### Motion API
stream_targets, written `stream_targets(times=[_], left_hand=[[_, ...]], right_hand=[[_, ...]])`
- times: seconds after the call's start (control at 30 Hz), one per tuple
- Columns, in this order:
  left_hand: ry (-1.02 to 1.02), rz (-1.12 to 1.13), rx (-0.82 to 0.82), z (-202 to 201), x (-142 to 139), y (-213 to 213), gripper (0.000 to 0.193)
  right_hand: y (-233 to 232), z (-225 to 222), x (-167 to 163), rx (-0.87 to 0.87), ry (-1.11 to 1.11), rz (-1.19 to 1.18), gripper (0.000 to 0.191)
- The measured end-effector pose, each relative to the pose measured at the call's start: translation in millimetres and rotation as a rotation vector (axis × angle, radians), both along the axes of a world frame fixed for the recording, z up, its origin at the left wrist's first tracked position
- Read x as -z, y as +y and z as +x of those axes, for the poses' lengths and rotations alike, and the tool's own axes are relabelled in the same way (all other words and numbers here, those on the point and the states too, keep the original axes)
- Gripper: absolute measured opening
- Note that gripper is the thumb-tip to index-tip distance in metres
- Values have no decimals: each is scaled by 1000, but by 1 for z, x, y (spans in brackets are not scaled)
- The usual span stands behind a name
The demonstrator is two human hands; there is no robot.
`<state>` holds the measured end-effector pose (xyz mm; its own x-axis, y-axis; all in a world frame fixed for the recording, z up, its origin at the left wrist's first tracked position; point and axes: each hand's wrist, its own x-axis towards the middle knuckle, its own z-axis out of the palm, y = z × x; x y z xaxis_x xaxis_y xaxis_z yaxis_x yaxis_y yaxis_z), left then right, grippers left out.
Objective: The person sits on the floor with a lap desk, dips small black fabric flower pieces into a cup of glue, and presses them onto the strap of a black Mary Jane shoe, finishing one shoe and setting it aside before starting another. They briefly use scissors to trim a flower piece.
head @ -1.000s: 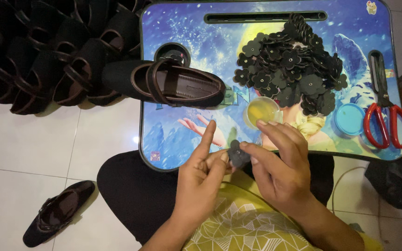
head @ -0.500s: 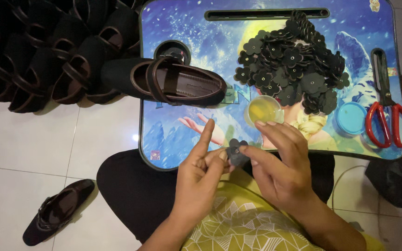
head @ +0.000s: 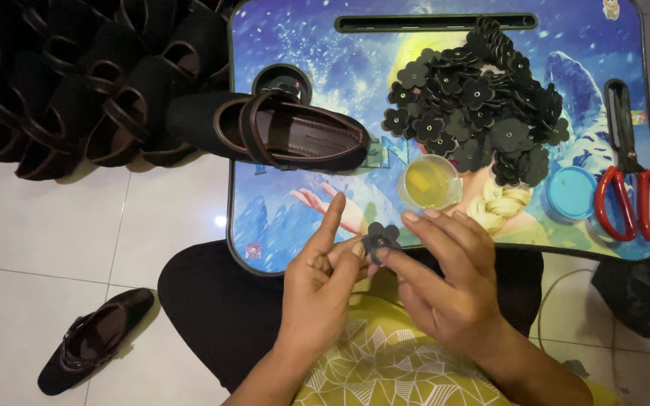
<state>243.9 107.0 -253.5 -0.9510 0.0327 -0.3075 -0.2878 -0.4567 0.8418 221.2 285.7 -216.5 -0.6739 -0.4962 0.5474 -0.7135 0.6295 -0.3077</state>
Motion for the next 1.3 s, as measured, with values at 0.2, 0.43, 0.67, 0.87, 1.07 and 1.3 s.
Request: stream_targets(times=[0.2, 0.43, 0.67, 0.87, 1.07, 1.3], left_hand=[[16, 9, 17, 1, 2, -6, 67], [-33, 92, 86, 4, 2, -16, 69], [-46, -18, 88, 0, -1, -37, 62], [454, -1387, -446, -54, -5, -106, 59], [735, -1568, -215, -98, 5, -144, 48], [573, -1549, -23, -59, -29, -136, 38]], right_hand=[[3, -2, -1, 117, 11, 6, 38], [2, -10, 13, 2, -140, -246, 44], [-11, -10, 20, -50, -226, -302, 50], [-28, -19, 22, 32, -458, -512, 61], [-43, -29, 15, 84, -814, -732, 63], [-59, -39, -5, 5, -661, -437, 66]])
